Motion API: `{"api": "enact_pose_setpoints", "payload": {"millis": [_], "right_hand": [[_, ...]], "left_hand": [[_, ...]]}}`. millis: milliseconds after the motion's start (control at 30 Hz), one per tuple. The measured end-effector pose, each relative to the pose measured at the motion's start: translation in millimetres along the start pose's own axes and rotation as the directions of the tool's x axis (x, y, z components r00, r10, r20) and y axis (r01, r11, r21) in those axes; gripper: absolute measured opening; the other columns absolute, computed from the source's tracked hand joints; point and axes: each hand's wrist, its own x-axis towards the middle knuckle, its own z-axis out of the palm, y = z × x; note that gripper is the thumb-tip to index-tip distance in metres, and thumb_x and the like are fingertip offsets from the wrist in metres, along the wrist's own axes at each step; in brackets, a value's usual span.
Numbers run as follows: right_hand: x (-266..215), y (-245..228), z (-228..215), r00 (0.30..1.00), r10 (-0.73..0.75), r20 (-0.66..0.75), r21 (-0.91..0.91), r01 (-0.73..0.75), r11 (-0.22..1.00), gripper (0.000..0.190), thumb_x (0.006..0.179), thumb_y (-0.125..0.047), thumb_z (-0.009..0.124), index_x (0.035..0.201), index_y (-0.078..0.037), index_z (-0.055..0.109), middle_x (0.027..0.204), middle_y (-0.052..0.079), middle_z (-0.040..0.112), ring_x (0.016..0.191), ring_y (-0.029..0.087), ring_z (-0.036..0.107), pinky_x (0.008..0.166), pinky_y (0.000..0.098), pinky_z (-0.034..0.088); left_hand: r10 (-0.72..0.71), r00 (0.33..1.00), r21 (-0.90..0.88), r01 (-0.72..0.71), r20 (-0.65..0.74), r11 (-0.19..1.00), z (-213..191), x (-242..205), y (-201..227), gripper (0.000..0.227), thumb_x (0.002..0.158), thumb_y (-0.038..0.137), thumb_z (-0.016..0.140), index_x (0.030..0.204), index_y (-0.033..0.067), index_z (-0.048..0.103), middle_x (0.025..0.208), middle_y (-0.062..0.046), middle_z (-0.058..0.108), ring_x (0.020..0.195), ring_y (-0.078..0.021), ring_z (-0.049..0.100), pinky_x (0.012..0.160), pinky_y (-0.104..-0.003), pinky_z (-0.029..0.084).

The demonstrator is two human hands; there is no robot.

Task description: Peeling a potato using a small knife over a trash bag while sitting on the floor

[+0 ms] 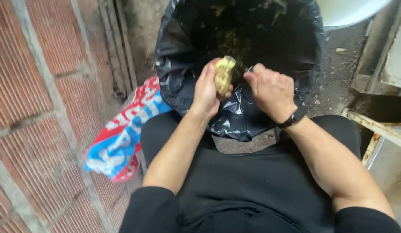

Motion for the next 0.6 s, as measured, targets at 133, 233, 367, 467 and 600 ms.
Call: {"api": "enact_pose_setpoints", "payload": {"millis": [133, 233, 367, 467, 600], "right_hand": [[-6, -18, 1, 0.989, -0.143, 0.024, 0.106, 0.139, 0.985, 0.055, 0.113, -0.060, 0.025, 0.090, -0.018, 0.052, 0.062, 0.006, 0.058, 0.059, 0.035, 0.070, 0.056, 0.0478, 0.054], [-7, -24, 13, 0.986, -0.164, -0.003, 0.040, 0.164, 0.986, 0.053, 0.112, -0.061, 0.025, 0.092, -0.020, 0.051, 0.063, 0.003, 0.056, 0.057, 0.030, 0.069, 0.055, 0.0430, 0.055], [0, -26, 25, 0.980, -0.186, -0.070, -0.074, 0.181, 0.981, 0.052, 0.114, -0.059, 0.021, 0.093, -0.022, 0.050, 0.064, -0.002, 0.054, 0.054, 0.023, 0.067, 0.054, 0.0376, 0.055], [2, -29, 33, 0.982, -0.169, -0.080, -0.120, 0.159, 0.980, 0.051, 0.115, -0.059, 0.022, 0.093, -0.022, 0.051, 0.063, -0.002, 0.053, 0.052, 0.022, 0.066, 0.052, 0.0378, 0.055], [6, -30, 37, 0.989, -0.120, -0.087, -0.115, 0.110, 0.987, 0.054, 0.115, -0.060, 0.025, 0.090, -0.022, 0.053, 0.061, -0.003, 0.055, 0.050, 0.022, 0.067, 0.049, 0.0378, 0.053]], "left_hand": [[0.037, 0.999, -0.088, -0.038, -0.014, 0.995, -3, -4, 7, 0.040, 0.110, 0.042, 0.034, 0.135, 0.0177, 0.056, 0.100, -0.030, 0.063, 0.058, -0.0379, 0.064, 0.040, -0.034, 0.052], [0.030, 0.999, -0.111, -0.031, -0.015, 0.993, -12, -2, 2, 0.040, 0.111, 0.043, 0.035, 0.135, 0.0185, 0.056, 0.098, -0.030, 0.064, 0.056, -0.0380, 0.063, 0.039, -0.034, 0.049], [-0.007, 0.999, -0.085, 0.002, -0.053, 0.996, -20, 1, 4, 0.036, 0.110, 0.038, 0.037, 0.134, 0.0187, 0.055, 0.096, -0.030, 0.065, 0.054, -0.0376, 0.063, 0.038, -0.033, 0.049], [-0.049, 0.996, -0.090, 0.042, -0.074, 0.995, -24, 7, 1, 0.035, 0.110, 0.039, 0.038, 0.133, 0.0195, 0.054, 0.099, -0.031, 0.065, 0.057, -0.0380, 0.064, 0.039, -0.033, 0.049], [-0.076, 0.994, -0.129, 0.064, -0.085, 0.990, -25, 20, -1, 0.034, 0.109, 0.038, 0.038, 0.132, 0.0183, 0.051, 0.100, -0.032, 0.063, 0.058, -0.0388, 0.063, 0.040, -0.034, 0.049]]}}
